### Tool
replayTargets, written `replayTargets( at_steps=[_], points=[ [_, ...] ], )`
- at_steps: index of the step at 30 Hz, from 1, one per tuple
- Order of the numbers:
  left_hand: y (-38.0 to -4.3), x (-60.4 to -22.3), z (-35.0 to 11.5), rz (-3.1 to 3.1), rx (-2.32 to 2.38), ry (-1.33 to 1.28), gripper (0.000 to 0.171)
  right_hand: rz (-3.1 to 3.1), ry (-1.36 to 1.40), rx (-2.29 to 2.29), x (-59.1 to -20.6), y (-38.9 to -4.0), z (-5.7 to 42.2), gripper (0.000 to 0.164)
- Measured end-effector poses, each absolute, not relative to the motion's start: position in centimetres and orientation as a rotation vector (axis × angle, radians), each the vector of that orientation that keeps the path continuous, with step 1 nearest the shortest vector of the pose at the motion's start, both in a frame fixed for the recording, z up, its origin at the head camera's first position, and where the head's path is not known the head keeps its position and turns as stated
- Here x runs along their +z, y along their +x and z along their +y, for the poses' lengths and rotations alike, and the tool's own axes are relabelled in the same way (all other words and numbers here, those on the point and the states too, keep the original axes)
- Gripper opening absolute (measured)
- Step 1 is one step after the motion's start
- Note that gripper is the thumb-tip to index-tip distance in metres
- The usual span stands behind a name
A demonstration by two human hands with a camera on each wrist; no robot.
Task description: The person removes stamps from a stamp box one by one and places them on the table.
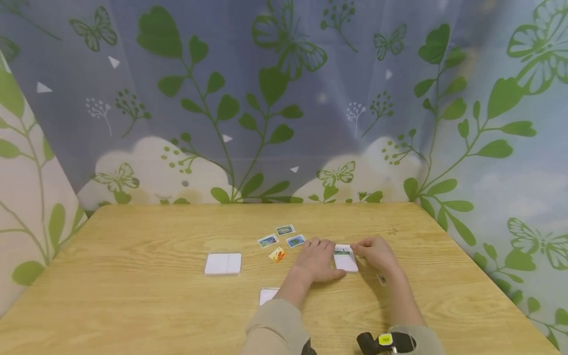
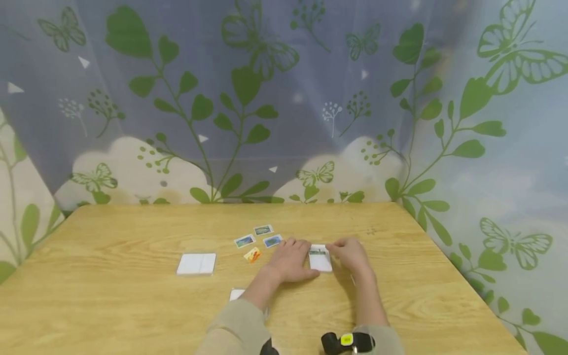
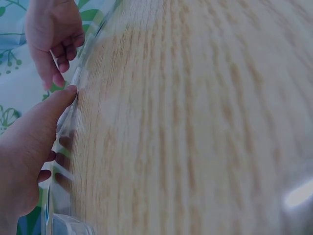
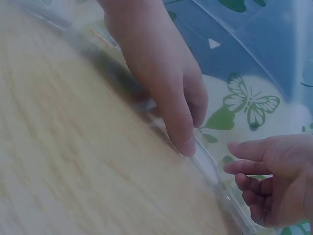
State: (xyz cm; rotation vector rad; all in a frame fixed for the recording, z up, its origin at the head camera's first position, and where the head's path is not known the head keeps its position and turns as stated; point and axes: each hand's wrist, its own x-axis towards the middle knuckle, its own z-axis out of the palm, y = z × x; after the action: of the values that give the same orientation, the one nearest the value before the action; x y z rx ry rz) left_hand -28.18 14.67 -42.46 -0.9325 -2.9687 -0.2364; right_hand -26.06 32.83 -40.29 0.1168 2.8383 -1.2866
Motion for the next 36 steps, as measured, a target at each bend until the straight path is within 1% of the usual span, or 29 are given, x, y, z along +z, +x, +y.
replayTargets(
  at_steps=[3,11,20,23,30,36],
  points=[
    [-28.2,-42.4,14.7,-2.966,-0.235,-0.934,0.076,2.855,0.147,-1.256,-40.3,-26.1,32.7,0.032],
    [-28.2,-42.4,14.7,-2.964,-0.229,-0.939,0.076,2.852,0.169,-1.217,-40.5,-26.4,32.9,0.037],
    [-28.2,-42.5,14.7,-2.959,-0.236,-0.933,0.076,2.852,0.164,-1.141,-40.6,-26.4,34.1,0.055],
    [-28.2,-42.5,14.7,-2.960,-0.230,-0.932,0.076,2.855,0.175,-1.134,-40.5,-26.4,34.5,0.054],
    [-28.2,-42.5,14.7,-2.960,-0.237,-0.930,0.076,2.901,0.160,-1.075,-40.5,-26.3,35.3,0.044],
    [-28.2,-42.5,14.6,-2.948,-0.229,-0.936,0.075,2.929,0.128,-1.045,-40.5,-26.3,36.0,0.045]
  ],
)
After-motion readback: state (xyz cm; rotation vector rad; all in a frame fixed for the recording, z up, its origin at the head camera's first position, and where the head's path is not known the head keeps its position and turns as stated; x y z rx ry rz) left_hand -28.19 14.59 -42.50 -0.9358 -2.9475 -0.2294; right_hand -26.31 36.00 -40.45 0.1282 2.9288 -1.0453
